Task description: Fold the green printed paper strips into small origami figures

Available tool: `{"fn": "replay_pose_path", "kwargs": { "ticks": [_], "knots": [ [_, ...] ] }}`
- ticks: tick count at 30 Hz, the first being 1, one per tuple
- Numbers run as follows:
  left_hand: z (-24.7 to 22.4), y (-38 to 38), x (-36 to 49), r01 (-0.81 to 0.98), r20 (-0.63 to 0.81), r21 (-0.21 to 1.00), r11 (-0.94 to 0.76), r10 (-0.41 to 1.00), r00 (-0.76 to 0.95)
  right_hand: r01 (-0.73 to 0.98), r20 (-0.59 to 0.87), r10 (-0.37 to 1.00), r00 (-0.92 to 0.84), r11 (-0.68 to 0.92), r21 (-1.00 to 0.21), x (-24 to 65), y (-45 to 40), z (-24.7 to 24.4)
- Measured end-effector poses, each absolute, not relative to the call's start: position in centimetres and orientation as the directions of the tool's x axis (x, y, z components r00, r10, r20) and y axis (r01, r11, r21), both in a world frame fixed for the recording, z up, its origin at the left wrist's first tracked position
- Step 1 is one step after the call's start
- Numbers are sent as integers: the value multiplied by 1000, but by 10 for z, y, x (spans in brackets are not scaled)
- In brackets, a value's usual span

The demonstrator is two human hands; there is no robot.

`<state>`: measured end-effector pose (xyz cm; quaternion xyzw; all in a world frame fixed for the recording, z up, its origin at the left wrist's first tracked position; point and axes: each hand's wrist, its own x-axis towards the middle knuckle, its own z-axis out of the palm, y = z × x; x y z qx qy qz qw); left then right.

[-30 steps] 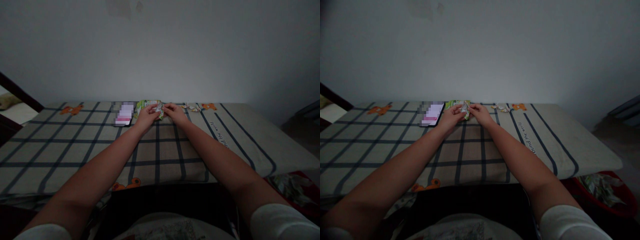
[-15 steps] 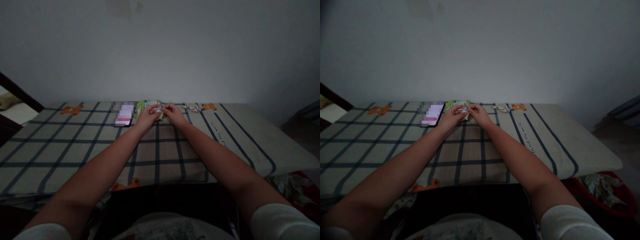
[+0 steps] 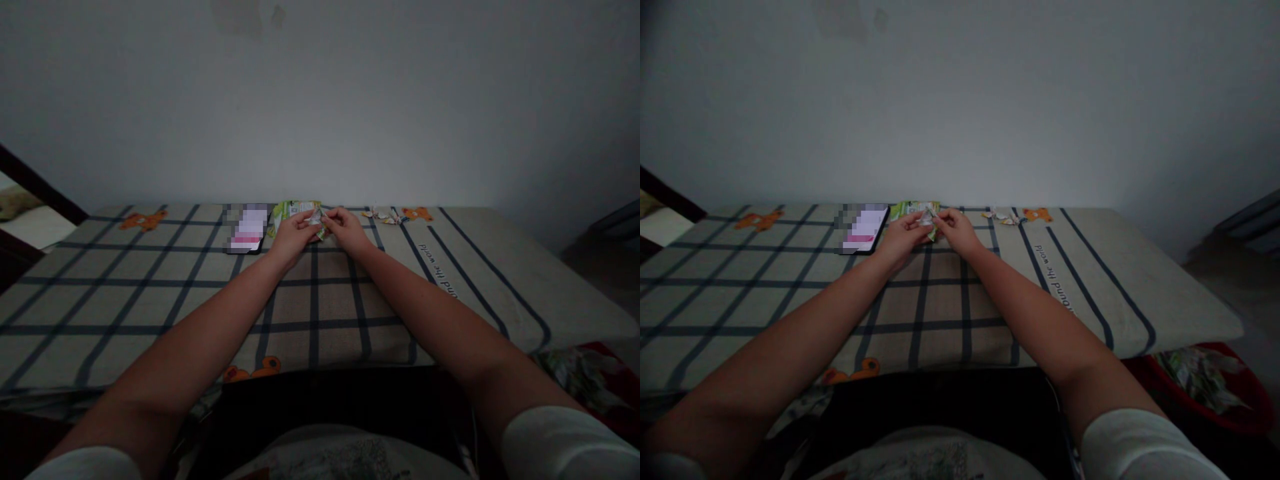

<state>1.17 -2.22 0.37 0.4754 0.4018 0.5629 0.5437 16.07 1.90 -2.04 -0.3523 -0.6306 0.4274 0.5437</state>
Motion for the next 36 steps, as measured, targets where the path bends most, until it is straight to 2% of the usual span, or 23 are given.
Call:
{"fn": "replay_pose_path", "kwargs": {
  "ticks": [8, 19, 29, 36],
  "knots": [
    [2, -19, 8, -163, 152, 978, -128, 977, 147, -10, 374, 913, -163, 377, -926, 161, 16, -18],
    [7, -19, 10, -232, 67, 972, -24, 982, 176, -12, 363, 919, -153, 365, -931, 163, 19, -19],
    [7, -18, 8, -226, 105, 973, -53, 968, 228, -54, 338, 931, -140, 334, -941, 164, 18, -17],
    [7, -18, 7, -136, 123, 986, -94, 966, 226, -91, 247, 937, -249, 231, -969, 168, 19, -14]
  ]
}}
